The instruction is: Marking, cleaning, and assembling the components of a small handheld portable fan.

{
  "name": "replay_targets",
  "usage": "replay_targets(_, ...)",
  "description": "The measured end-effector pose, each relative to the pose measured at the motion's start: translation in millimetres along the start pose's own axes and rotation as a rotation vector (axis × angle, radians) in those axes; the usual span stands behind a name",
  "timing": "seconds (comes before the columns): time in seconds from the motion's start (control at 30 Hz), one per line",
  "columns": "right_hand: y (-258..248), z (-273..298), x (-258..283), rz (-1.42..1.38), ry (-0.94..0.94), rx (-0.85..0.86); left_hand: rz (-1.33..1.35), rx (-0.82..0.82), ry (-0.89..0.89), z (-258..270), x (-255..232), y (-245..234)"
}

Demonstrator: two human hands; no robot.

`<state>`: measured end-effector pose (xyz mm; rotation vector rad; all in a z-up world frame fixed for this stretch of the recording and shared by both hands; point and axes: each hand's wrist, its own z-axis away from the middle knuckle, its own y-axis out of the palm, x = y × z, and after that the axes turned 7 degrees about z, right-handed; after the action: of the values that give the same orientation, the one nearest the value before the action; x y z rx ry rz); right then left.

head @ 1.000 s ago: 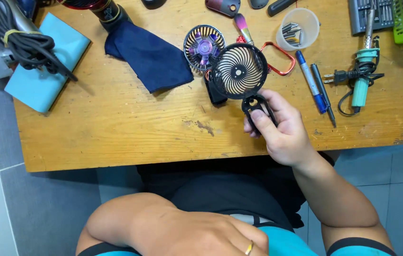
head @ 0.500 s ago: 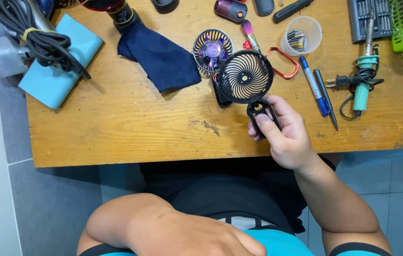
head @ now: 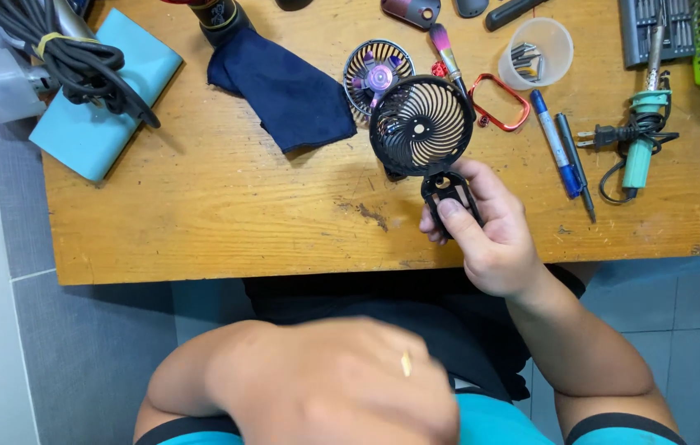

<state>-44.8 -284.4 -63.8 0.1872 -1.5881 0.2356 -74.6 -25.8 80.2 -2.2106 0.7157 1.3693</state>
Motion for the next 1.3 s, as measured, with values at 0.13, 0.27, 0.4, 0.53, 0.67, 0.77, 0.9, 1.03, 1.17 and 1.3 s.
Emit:
replay_targets(0.13, -8, 0, 6, -0.021, 0.055, 0.061, -0.538, -0.173, -0.148, 12, 52, -23)
replay_targets(0.27, -9, -7, -9, 0.008, -0.056, -0.04, -1.4, -0.352, -0.418, 45, 155, -62)
replay_targets(0.4, -6, -12, -12, 0.004, -0.064, -0.032, -1.345, -0.462, -0.35, 57, 154, -68)
replay_targets(0.53, 3, -18, -11, 0.031, -0.069, -0.003, -1.095, -0.534, -0.319, 54, 141, -66)
replay_targets(0.67, 15, -22, -7, 0.02, -0.081, 0.05, -1.158, -0.481, -0.5, 60, 183, -73)
replay_targets(0.77, 17, -19, -7, 0.024, -0.086, 0.033, -1.067, -0.54, -0.506, 62, 182, -72)
replay_targets(0.9, 12, -19, -5, 0.054, -0.105, 0.015, -0.628, -0.797, -0.446, 40, 98, -39)
replay_targets(1.03, 30, -14, 14, 0.053, -0.169, -0.016, 0.078, -0.863, -0.276, 37, 69, 2)
replay_targets(1.17, 45, -7, 42, 0.21, -0.251, 0.103, 0.161, -0.602, -0.127, 31, 54, 36)
replay_targets(1.3, 55, -4, 36, 0.214, -0.336, 0.021, 0.003, -0.696, -0.052, 25, 82, 50)
